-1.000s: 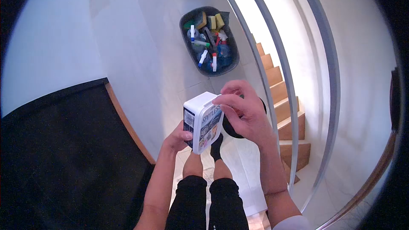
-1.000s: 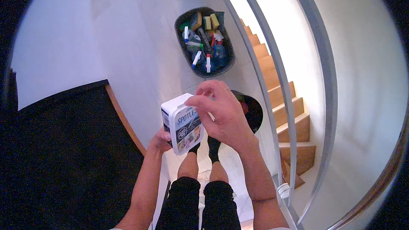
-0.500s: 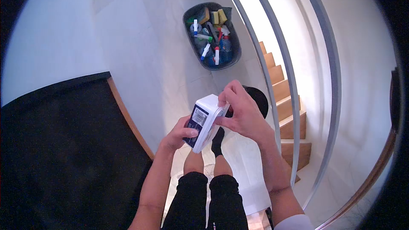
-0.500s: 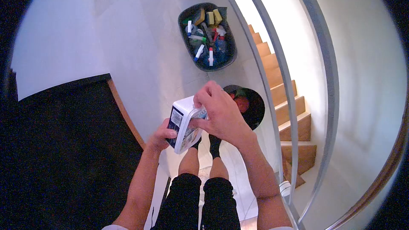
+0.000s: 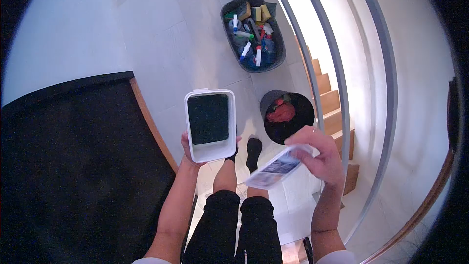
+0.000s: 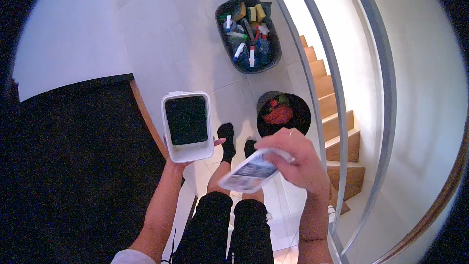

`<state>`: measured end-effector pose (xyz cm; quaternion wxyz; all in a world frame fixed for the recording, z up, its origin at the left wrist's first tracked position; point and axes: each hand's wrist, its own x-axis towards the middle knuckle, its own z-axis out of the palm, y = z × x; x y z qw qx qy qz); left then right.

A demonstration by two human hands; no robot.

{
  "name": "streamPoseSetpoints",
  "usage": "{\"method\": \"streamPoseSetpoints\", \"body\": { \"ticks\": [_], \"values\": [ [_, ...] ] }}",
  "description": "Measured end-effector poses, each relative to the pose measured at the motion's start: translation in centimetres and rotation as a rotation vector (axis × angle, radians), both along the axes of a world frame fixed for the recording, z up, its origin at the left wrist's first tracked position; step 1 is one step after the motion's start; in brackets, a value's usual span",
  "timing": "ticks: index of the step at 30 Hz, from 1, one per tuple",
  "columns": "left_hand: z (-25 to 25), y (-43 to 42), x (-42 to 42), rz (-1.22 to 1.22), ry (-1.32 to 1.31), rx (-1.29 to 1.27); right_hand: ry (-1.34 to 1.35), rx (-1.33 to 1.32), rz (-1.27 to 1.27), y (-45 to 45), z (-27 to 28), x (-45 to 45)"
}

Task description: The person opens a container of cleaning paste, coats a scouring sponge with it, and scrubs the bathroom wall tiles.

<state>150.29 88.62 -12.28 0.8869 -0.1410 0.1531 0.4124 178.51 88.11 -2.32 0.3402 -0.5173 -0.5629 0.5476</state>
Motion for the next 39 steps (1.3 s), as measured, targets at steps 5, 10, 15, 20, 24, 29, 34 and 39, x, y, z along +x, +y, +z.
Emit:
{"method": "streamPoseSetpoints", "body": {
  "ticks": [5,10,15,20,24,29,34,39],
  "values": [
    [1.0,0.6,1.3,-0.031,0.09,0.114,-0.263,0.174,-0.035,1.3,-1.7,-2.5],
    [-0.4,0.3,0.7,-0.074,0.118,0.128,-0.638,0.277,0.138,4.0,0.3,-7.4],
    [0.1,0.1,2.0,-0.204,0.51,0.169,-0.846,0.374,0.255,3.7,-2.6,-9.1],
    [-0.1,-0.6,1.8,-0.077,0.236,0.074,-0.558,0.42,0.118,3.6,-2.0,-7.1],
    [-0.1,-1.2,2.3,0.049,-0.068,0.033,-0.114,-0.049,-0.335,3.7,-1.1,-5.2],
    [-0.8,-0.5,1.7,0.077,0.011,-0.093,0.132,-0.374,-0.598,3.6,-0.9,-1.9],
    [-1.0,0.8,1.2,0.055,0.026,-0.188,0.633,-0.39,-0.674,2.8,-3.4,-1.3],
    [0.1,1.4,1.4,0.034,0.031,-0.062,0.589,-0.434,-0.617,2.4,-4.2,-1.8]
  ]
}}
